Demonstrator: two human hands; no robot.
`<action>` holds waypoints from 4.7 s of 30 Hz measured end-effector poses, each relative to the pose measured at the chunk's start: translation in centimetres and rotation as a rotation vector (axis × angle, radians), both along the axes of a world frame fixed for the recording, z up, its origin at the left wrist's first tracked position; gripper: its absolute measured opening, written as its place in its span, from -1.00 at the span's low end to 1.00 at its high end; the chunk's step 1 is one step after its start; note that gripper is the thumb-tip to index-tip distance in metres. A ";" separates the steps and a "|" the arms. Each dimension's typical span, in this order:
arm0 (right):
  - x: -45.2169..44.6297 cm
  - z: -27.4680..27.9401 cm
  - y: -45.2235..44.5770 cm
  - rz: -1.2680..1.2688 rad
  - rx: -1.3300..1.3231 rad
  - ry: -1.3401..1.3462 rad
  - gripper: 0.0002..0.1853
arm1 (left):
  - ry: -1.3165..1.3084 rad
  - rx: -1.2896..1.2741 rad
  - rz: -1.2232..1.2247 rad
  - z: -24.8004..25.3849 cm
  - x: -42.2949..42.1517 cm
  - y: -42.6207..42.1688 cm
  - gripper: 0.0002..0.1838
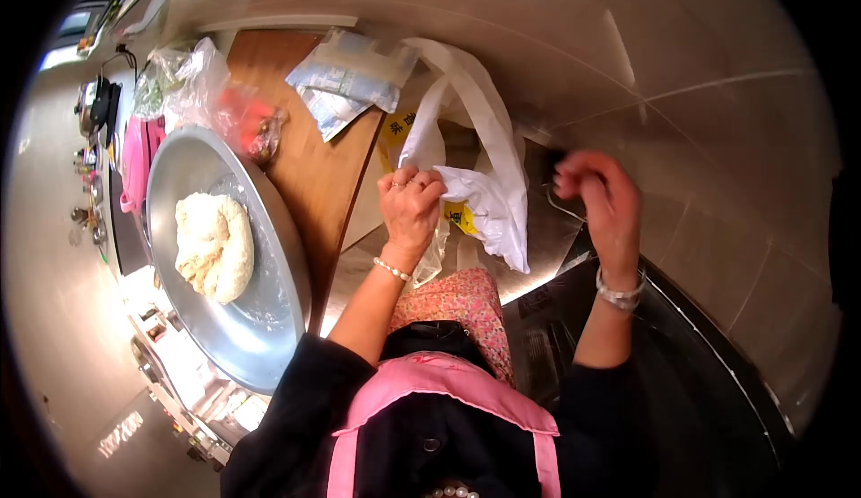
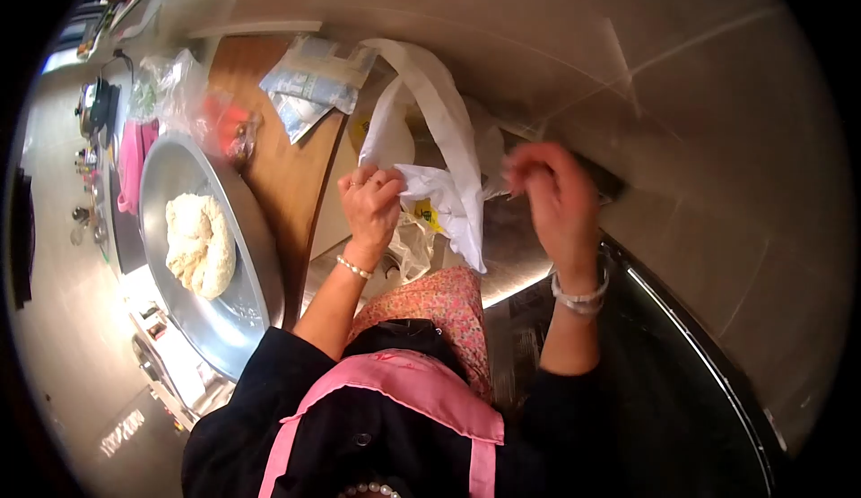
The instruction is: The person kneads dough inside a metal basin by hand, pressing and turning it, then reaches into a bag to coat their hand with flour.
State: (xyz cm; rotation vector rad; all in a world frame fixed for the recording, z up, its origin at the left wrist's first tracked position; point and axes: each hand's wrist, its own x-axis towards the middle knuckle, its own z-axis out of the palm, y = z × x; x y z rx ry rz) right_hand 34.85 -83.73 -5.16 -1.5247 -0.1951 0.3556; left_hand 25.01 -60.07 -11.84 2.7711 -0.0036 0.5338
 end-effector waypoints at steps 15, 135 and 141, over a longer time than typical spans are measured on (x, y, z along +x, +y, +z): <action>2.7 -24.0 16.8 1.299 -1.060 -0.471 -0.66 | -0.045 -0.037 0.098 2.7 -4.6 -0.1 -0.89; 9.9 -27.9 16.2 1.069 -1.064 -0.338 -0.53 | -0.067 -0.120 0.066 5.9 -5.6 2.4 -0.82; 8.0 -30.4 16.2 1.070 -1.175 -0.345 -0.52 | -0.041 -0.133 0.060 5.6 -6.0 2.8 -0.86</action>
